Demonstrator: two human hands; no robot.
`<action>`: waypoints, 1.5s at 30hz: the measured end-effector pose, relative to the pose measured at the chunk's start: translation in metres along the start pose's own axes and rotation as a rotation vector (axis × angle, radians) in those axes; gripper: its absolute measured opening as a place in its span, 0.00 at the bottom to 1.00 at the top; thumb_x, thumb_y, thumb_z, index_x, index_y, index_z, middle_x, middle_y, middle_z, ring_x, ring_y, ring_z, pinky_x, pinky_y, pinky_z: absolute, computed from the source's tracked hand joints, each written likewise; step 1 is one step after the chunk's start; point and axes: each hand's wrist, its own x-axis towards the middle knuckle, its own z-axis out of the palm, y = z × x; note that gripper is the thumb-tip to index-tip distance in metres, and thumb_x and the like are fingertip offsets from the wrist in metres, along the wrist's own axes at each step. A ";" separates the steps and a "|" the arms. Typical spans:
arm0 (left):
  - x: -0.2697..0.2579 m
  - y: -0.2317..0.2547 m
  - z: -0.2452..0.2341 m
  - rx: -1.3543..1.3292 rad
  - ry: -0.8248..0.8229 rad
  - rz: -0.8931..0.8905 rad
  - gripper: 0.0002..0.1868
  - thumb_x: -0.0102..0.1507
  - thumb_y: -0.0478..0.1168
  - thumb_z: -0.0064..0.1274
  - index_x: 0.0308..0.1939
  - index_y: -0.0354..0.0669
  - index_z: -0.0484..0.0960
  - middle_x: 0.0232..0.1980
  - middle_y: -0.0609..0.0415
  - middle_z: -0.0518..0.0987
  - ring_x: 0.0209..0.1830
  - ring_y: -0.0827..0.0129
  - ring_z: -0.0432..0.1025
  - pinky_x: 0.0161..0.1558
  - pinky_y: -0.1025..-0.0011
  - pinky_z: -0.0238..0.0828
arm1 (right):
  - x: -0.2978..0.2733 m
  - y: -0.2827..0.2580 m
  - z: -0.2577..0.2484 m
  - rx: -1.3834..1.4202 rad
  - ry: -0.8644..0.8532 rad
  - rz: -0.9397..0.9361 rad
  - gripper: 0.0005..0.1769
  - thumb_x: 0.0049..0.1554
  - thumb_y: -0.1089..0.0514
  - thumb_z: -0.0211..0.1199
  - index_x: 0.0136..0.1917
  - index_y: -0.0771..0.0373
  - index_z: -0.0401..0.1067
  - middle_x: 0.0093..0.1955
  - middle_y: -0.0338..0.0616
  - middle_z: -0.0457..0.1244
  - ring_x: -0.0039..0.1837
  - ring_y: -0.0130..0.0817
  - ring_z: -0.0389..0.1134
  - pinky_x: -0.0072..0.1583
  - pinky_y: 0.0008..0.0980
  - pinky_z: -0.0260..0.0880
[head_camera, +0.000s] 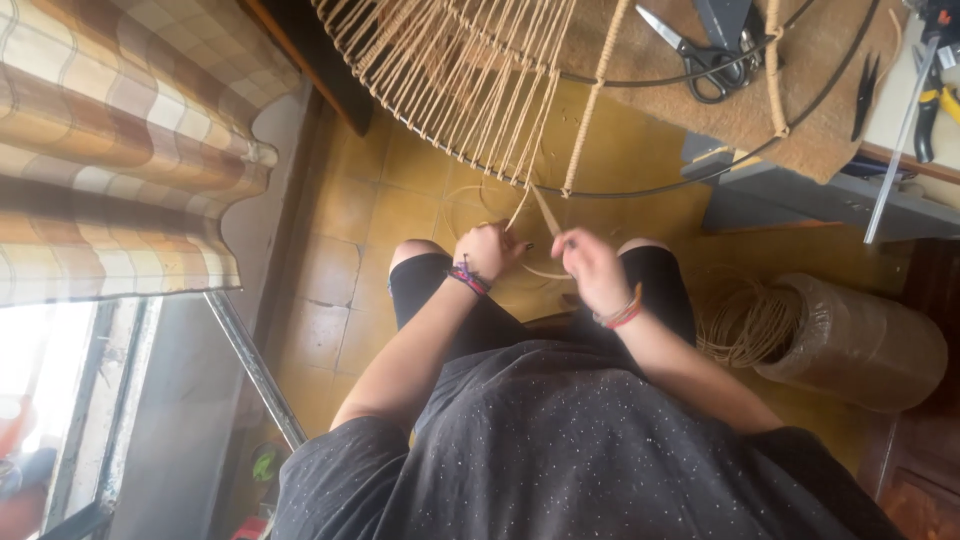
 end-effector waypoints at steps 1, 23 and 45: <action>0.012 -0.013 0.034 -0.262 0.029 -0.013 0.21 0.60 0.62 0.53 0.32 0.50 0.83 0.32 0.49 0.82 0.40 0.50 0.81 0.41 0.55 0.78 | -0.006 0.019 -0.004 -0.486 -0.133 -0.072 0.09 0.66 0.60 0.49 0.49 0.62 0.70 0.30 0.36 0.59 0.37 0.33 0.65 0.46 0.31 0.68; -0.008 0.004 0.020 -0.149 0.174 0.082 0.13 0.61 0.59 0.55 0.40 0.62 0.87 0.28 0.48 0.83 0.36 0.50 0.82 0.40 0.57 0.80 | -0.015 0.007 -0.019 -0.178 -0.171 0.192 0.19 0.64 0.68 0.39 0.53 0.64 0.74 0.28 0.33 0.56 0.36 0.24 0.57 0.46 0.25 0.62; -0.027 0.018 -0.022 0.031 -0.065 -0.100 0.26 0.56 0.71 0.54 0.36 0.56 0.87 0.39 0.48 0.85 0.47 0.52 0.81 0.49 0.57 0.79 | -0.012 -0.007 -0.008 -0.034 -0.108 0.189 0.28 0.67 0.48 0.42 0.76 0.56 0.64 0.66 0.54 0.66 0.70 0.43 0.64 0.73 0.44 0.58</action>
